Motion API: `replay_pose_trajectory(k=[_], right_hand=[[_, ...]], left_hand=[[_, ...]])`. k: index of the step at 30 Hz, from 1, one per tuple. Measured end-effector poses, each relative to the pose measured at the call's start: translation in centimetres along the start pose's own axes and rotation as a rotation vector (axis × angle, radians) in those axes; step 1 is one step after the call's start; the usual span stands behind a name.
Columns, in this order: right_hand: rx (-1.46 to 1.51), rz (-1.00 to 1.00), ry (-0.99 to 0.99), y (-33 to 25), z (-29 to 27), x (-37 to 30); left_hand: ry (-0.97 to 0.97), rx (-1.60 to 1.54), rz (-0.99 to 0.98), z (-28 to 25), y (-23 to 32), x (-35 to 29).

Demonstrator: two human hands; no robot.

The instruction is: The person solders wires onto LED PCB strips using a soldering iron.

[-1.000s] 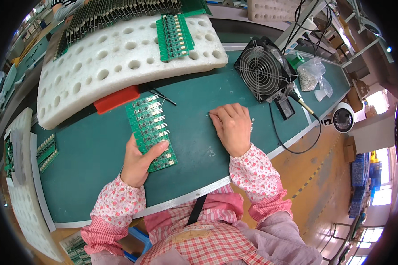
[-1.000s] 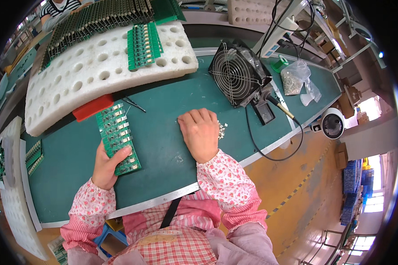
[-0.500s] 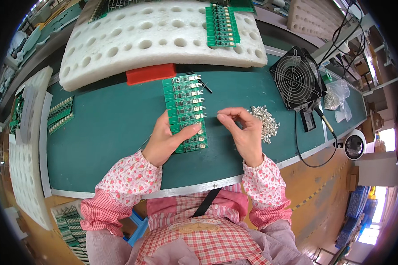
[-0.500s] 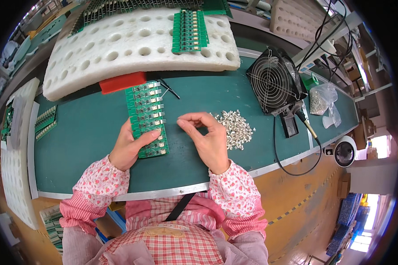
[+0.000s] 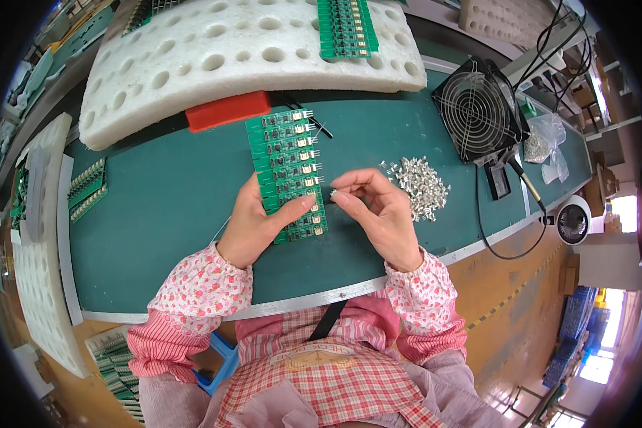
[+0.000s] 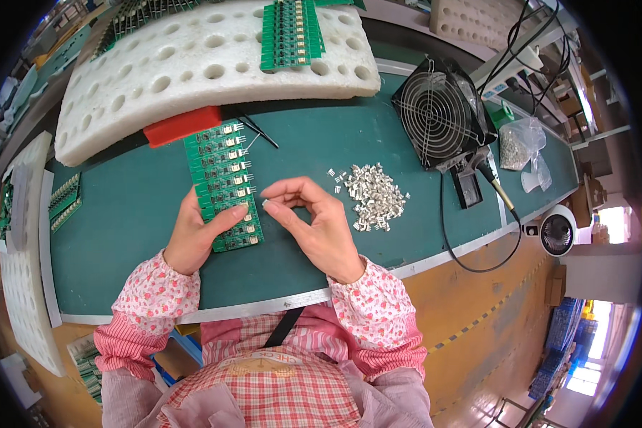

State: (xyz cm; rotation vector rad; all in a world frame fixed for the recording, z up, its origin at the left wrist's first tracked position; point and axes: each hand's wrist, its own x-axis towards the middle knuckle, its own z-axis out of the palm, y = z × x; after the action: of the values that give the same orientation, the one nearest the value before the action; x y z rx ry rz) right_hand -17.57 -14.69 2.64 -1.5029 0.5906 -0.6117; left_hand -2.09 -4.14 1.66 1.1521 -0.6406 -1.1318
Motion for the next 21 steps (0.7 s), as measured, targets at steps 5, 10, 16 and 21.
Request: replay_pose_trajectory(k=[5,10,16,21], right_hand=[[-0.068,-0.045,-0.064,0.4,-0.3,0.2],[0.064,-0.065,-0.012,0.9,0.0,0.2],[0.001,-0.035,-0.005,0.8,0.1,0.3],[-0.009,-0.037,-0.017,1.1,0.0,0.3]], left_hand=[[0.0,0.052,0.02,0.1,-0.1,0.1],[-0.024,0.102,0.015,0.1,0.0,0.0],[-0.055,0.119,0.046,0.0,-0.2,0.0],[-0.05,0.104,0.015,0.2,-0.2,-0.1]])
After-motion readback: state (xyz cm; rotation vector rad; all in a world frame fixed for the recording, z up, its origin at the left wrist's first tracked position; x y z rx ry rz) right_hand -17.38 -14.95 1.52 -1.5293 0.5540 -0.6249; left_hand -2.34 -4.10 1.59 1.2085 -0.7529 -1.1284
